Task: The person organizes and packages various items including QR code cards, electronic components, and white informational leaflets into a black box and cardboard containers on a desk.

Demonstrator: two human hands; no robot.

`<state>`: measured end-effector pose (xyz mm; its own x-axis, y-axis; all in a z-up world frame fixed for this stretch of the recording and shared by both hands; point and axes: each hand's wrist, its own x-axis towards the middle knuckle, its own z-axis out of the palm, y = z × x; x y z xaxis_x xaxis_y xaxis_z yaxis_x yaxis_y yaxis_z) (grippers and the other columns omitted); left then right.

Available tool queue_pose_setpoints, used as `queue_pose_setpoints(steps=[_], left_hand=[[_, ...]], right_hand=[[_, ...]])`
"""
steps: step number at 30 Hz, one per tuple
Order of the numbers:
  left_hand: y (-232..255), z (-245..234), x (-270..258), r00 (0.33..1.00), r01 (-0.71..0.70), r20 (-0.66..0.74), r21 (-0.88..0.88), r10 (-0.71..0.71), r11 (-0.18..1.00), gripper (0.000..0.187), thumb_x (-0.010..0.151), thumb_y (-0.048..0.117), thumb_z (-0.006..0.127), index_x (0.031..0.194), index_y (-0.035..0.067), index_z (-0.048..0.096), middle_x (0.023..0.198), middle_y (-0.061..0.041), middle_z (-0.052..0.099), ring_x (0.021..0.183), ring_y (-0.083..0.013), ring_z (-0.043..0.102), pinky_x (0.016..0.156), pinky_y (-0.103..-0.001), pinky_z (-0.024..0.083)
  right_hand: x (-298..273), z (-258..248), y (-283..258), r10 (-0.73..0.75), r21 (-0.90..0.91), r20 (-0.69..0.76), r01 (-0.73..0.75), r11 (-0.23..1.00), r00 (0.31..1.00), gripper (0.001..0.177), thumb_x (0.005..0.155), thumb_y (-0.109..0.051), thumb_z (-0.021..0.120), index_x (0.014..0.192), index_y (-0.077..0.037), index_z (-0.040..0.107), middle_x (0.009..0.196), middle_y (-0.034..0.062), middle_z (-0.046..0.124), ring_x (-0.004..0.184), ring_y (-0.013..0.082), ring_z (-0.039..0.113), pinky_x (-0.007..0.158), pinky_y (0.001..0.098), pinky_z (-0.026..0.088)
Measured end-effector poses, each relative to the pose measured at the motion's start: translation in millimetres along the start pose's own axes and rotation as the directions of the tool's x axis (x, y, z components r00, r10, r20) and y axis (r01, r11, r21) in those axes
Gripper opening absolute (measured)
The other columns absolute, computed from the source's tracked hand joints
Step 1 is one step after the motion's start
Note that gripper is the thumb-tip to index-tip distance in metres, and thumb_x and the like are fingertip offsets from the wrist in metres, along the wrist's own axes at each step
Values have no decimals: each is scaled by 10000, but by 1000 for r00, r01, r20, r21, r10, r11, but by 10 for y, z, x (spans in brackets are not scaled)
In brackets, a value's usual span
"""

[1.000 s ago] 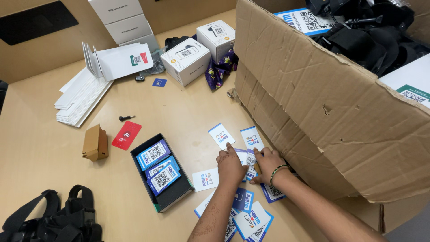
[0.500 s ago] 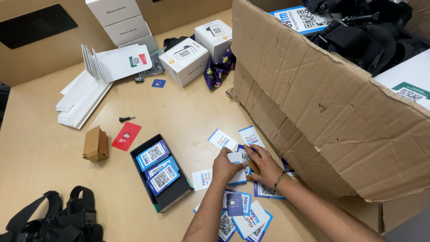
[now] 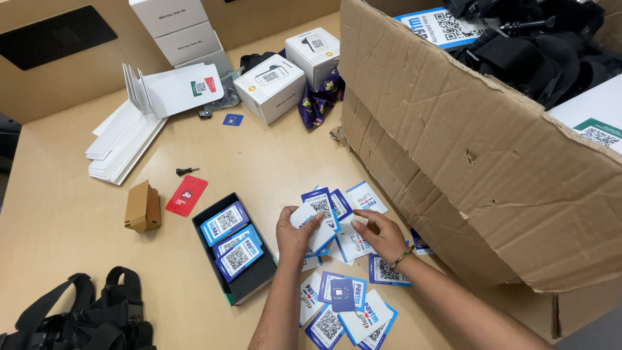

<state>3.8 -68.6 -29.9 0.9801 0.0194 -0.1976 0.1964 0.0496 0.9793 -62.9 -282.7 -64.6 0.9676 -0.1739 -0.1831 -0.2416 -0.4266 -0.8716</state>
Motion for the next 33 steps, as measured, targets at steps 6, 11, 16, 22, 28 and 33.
queue_pose_setpoints(steps=[6,11,16,22,28,33], left_hand=[[28,175,-226,995,28,100,-53,-23,998,326,801,104,849,1012,37,610,817,-119,766,668,-160,730,592,-273,597],[166,29,-249,980,133,160,-77,-120,988,337,799,93,811,1069,76,611,868,-113,761,679,-165,743,577,-298,609],[143,169,-264,976,65,212,-55,-52,996,360,831,107,805,1120,85,592,899,-115,752,711,-146,731,590,-280,600],[45,275,-247,991,73,121,-94,-61,993,332,885,172,761,1133,81,560,896,-109,730,727,-138,693,605,-281,575],[-53,276,-120,941,-337,27,84,336,938,222,953,223,717,1050,47,623,1115,-55,691,1041,-157,649,893,-299,528],[211,286,-339,910,-368,-205,4,361,930,215,981,237,730,1009,32,667,1003,-135,720,997,-239,637,923,-322,511]], right_hand=[[123,236,-176,244,741,-3,-161,652,970,264,1010,-323,585,1054,-71,651,903,24,733,751,104,697,644,256,563],[309,-36,-117,128,437,263,-237,868,956,326,990,-293,620,1212,-62,679,905,27,723,733,93,668,599,250,540],[177,54,-286,146,612,203,-241,753,968,431,948,-219,692,1341,-54,627,1038,61,750,880,136,729,730,293,607],[-56,166,-421,149,896,301,-333,293,942,513,883,-146,676,1371,-108,523,1168,93,695,1020,199,743,867,391,644],[-63,233,-302,26,855,477,-471,215,878,399,991,-245,604,1320,-23,558,1193,135,693,1056,235,721,881,394,626],[53,340,-171,149,884,399,-422,202,905,381,1021,-318,534,1287,-48,573,1152,101,709,1028,199,732,854,380,622]])
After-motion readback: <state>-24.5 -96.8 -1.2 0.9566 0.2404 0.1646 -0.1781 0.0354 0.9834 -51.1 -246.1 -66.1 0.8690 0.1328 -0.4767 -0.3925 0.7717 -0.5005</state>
